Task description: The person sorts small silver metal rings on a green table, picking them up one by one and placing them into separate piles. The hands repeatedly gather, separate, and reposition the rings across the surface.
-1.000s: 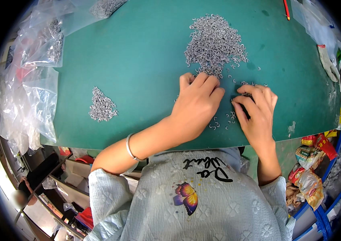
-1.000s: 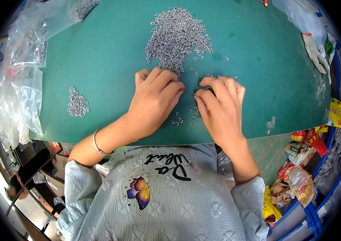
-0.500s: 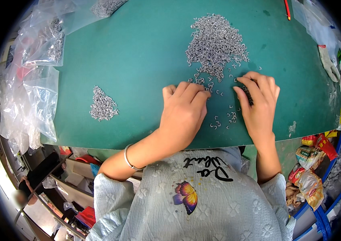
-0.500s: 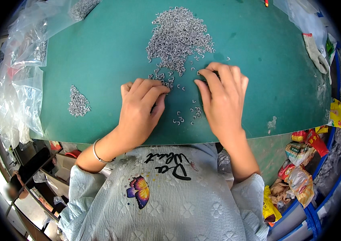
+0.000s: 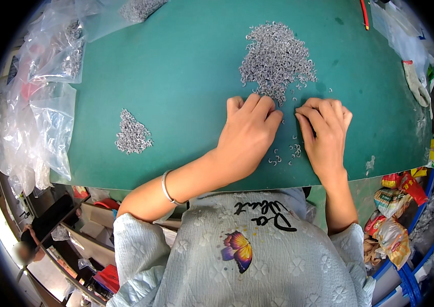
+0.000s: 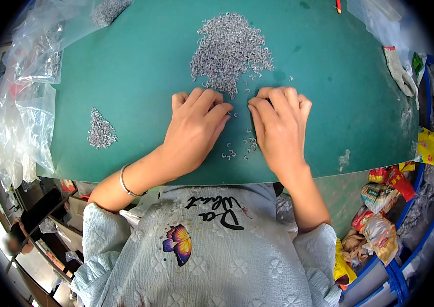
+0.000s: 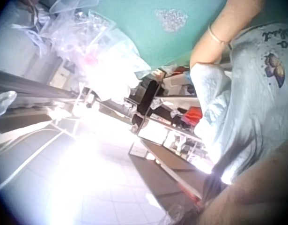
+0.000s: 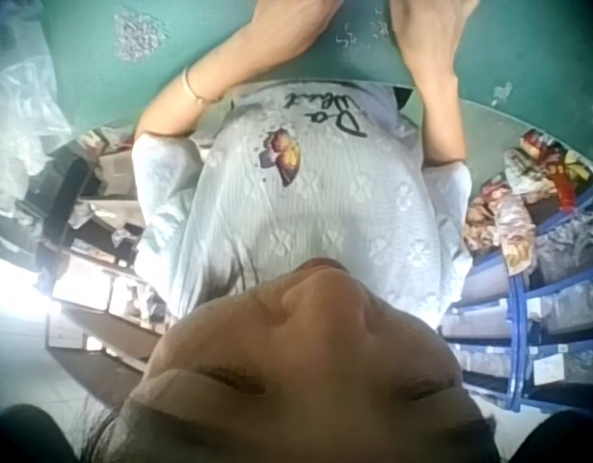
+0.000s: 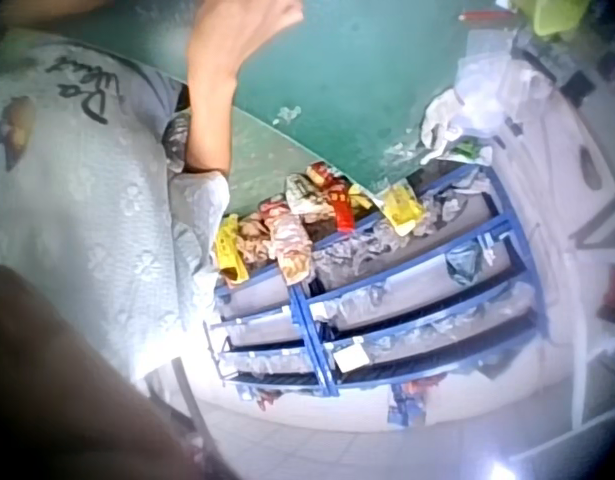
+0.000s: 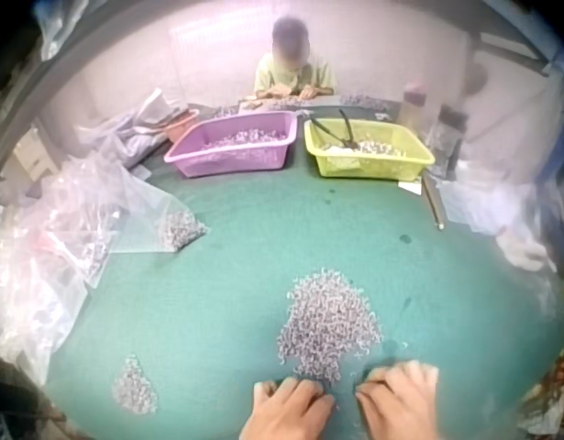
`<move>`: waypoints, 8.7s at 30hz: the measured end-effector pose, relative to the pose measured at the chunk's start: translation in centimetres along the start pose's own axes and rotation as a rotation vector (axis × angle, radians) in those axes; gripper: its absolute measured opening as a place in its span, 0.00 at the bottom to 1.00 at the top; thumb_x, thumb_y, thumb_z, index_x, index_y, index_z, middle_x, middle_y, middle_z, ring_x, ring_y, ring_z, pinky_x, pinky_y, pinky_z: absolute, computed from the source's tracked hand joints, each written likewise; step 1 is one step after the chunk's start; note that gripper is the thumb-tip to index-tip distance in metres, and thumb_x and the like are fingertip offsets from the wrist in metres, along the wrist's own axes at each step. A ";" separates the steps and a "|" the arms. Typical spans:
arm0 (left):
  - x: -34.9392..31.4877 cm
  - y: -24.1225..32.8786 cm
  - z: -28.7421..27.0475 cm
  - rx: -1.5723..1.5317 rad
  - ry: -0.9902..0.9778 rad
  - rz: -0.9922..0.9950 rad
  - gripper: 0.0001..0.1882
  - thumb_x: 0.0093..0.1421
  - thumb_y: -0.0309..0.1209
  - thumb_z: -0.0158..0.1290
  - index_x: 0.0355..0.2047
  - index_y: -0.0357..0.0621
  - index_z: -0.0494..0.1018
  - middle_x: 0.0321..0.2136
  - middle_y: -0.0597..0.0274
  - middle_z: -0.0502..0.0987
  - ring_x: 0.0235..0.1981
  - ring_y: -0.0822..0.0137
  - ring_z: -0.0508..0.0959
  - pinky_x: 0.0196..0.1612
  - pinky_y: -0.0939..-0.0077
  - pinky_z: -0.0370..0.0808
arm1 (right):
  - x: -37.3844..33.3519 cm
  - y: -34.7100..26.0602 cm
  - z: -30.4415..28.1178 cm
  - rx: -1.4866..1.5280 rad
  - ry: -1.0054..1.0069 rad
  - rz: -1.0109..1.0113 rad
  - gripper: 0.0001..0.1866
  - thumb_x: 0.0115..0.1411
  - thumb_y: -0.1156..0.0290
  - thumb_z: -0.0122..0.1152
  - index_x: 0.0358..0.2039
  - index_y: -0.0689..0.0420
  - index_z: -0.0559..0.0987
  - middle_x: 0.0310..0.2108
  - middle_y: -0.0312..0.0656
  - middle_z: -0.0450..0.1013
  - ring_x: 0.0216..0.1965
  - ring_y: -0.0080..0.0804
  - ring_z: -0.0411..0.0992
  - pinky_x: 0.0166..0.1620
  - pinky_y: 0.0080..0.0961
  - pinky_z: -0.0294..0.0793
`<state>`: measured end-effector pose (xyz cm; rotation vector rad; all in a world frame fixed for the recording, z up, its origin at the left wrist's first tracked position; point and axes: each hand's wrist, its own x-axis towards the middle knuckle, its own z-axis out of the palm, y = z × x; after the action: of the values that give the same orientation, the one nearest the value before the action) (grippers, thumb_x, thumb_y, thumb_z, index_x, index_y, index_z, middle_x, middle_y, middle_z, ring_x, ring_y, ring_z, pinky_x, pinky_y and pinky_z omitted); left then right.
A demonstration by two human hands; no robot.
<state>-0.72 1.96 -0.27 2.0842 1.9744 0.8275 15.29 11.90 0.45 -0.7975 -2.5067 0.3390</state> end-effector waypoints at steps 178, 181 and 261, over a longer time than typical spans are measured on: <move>2.5 2.2 1.0 -0.228 -0.075 0.064 0.13 0.55 0.22 0.59 0.42 0.40 0.75 0.37 0.59 0.74 0.40 0.58 0.73 0.42 0.65 0.65 | -4.6 2.1 -3.5 0.107 -0.012 0.210 0.12 0.46 0.74 0.72 0.33 0.55 0.83 0.37 0.34 0.74 0.40 0.35 0.69 0.47 0.33 0.60; 4.3 1.6 2.2 -0.131 -0.018 0.114 0.13 0.55 0.22 0.58 0.42 0.39 0.75 0.38 0.59 0.74 0.41 0.58 0.73 0.43 0.65 0.65 | -4.8 2.3 -3.1 0.030 -0.001 0.162 0.12 0.47 0.74 0.72 0.34 0.54 0.82 0.37 0.34 0.74 0.40 0.35 0.69 0.46 0.32 0.60; 3.6 3.1 2.1 -0.266 -0.121 0.083 0.08 0.55 0.21 0.59 0.36 0.40 0.76 0.37 0.57 0.74 0.40 0.57 0.74 0.42 0.65 0.66 | -6.3 3.1 -4.1 0.020 0.082 0.249 0.12 0.49 0.75 0.70 0.35 0.57 0.81 0.42 0.39 0.73 0.44 0.40 0.69 0.47 0.35 0.62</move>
<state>2.92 5.56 0.40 2.0199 1.6285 0.8998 23.40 11.00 0.42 -1.0965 -2.3281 0.4064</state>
